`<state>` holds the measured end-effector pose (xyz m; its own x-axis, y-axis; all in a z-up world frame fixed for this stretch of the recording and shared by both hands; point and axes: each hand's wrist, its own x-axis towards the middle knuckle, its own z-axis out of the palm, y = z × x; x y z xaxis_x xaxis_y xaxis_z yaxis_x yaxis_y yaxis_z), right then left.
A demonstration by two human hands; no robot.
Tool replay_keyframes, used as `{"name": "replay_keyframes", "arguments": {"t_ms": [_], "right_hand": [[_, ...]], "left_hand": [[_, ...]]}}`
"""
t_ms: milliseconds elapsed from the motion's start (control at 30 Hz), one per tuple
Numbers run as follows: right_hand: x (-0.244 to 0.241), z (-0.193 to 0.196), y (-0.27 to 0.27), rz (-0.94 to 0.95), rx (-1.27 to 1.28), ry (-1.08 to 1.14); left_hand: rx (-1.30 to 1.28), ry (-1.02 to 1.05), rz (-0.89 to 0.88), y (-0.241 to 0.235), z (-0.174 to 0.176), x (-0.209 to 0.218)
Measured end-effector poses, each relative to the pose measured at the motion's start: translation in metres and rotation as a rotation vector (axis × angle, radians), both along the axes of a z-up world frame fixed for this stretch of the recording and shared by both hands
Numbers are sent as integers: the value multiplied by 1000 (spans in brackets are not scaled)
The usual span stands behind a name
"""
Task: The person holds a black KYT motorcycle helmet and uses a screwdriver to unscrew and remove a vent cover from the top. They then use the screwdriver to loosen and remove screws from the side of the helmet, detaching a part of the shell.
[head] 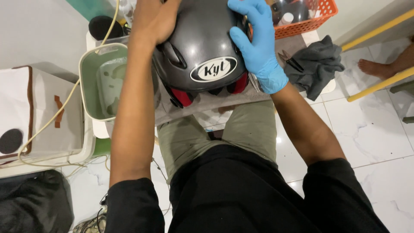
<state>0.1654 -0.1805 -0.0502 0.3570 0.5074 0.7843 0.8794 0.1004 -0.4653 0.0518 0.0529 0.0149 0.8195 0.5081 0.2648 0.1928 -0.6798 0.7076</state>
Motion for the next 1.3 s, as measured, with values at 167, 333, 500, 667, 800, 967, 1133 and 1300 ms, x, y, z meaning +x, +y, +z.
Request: {"name": "replay_keyframes", "arguments": {"t_ms": [167,333,500,667,800,967,1133,1300], "right_hand": [[-15,14,-4,42,-8,33],[-17,14,-8,32,-23,98],[-15,12,-9,11,-45,80],[-18,18,-6,-14,-77,103],[-15,13,-1,-11,-67,113],[-15,16,0,-6,-46,212],[-5,8,-3,24,-50,340],[0,3,-5,40,-86,391]], "left_hand": [[18,144,75,-6,2,-4],[57,174,11,14,8,2],[-20,95,-232,74,9,3],[-302,298,-205,80,36,13],[-343,460,-186,76,67,25],[-128,512,-297,102,46,59],[-215,517,-308,100,53,57],[-134,504,-289,92,58,52]]}}
